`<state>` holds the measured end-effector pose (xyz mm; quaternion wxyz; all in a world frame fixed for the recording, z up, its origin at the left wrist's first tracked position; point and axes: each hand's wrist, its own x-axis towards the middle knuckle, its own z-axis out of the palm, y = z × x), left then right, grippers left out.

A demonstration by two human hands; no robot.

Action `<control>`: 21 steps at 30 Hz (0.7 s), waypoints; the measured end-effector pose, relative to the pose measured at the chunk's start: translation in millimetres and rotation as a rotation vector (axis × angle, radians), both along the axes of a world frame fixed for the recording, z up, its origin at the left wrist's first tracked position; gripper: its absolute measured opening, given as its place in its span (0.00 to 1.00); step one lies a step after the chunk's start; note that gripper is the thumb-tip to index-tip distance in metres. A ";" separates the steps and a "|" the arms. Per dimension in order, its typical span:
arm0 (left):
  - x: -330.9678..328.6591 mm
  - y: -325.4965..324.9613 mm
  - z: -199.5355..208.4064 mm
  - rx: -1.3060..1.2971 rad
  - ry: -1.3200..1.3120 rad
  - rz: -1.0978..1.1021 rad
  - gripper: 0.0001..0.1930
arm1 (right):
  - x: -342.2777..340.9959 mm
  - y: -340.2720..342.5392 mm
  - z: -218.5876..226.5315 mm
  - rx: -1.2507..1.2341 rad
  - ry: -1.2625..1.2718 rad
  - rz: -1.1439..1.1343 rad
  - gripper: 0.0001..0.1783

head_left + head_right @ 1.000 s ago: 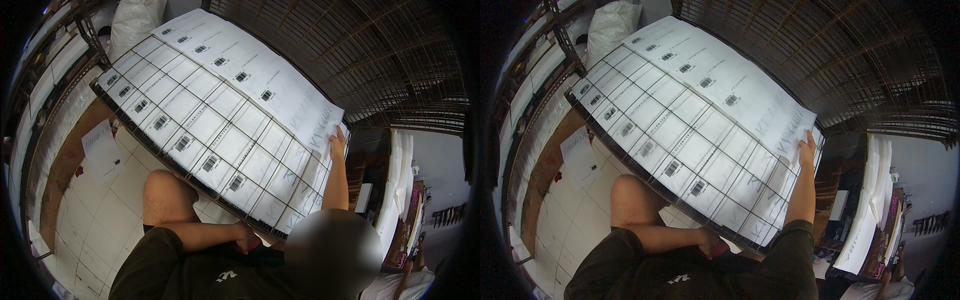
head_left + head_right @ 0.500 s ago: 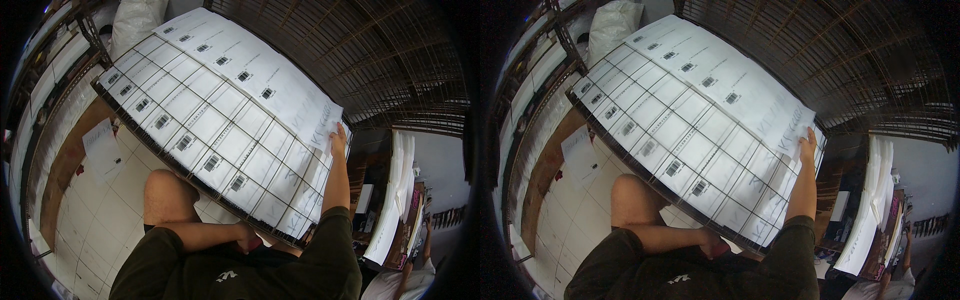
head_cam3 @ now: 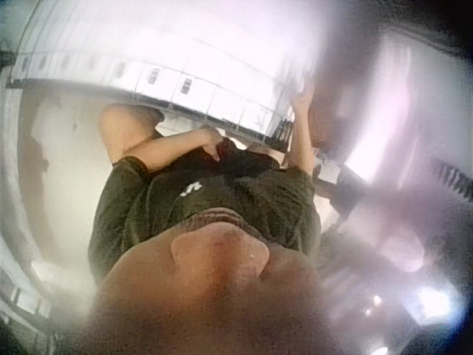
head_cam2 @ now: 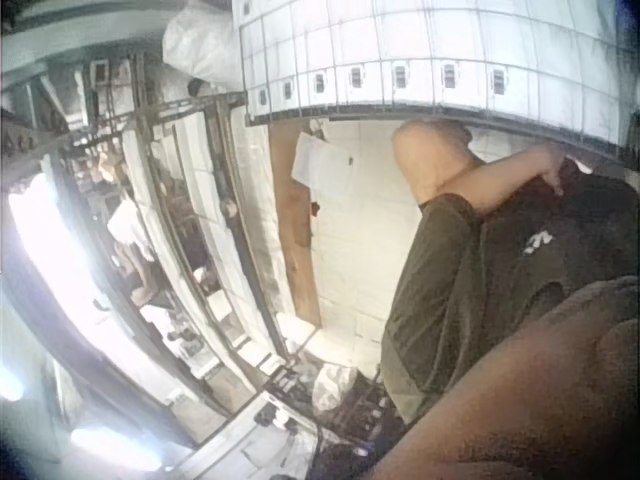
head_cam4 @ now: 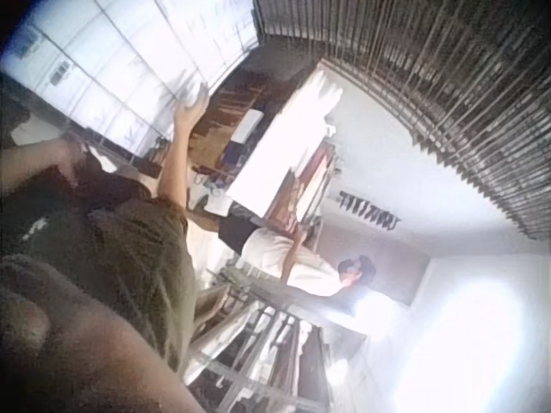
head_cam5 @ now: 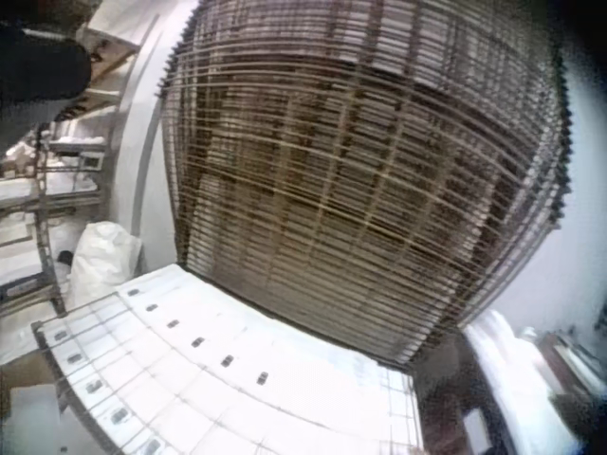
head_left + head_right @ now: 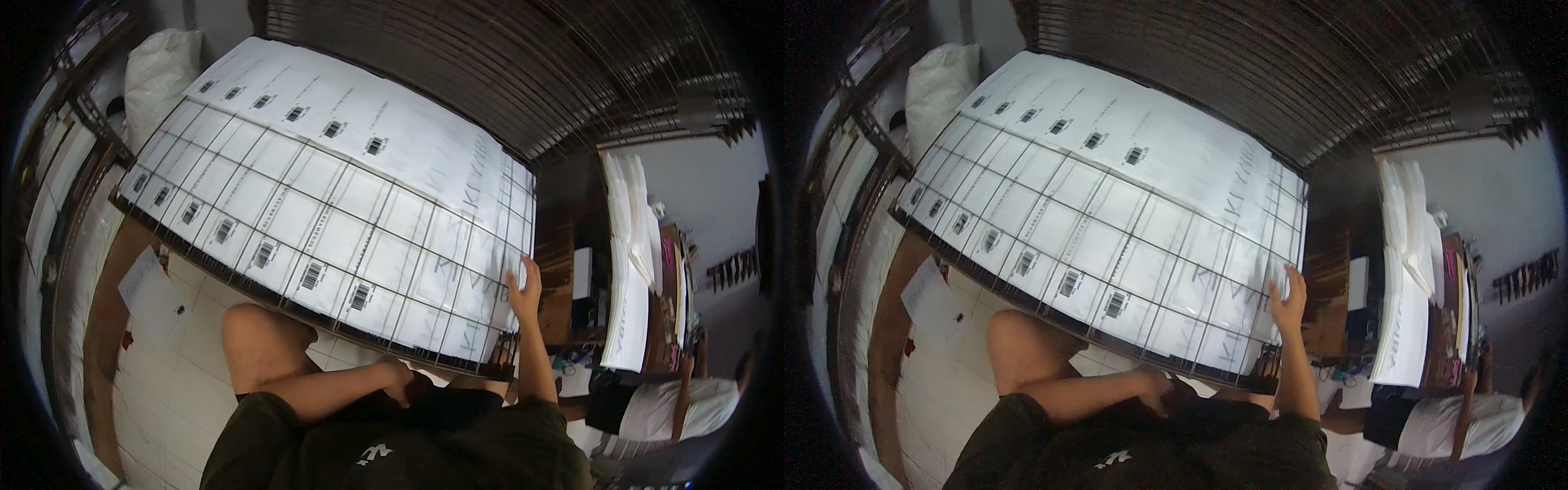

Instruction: The person sits on the floor and repeatedly picks up white papers from a stack, flips them, and places them back down. Another person stands nearby and also handles similar papers.

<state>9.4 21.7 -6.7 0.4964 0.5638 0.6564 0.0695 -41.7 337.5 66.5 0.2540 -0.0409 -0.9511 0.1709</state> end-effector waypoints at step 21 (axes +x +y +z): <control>-4.9 -3.5 -12.2 0.020 -0.111 0.072 0.40 | 146.2 -60.2 42.0 -0.122 0.301 -0.233 0.22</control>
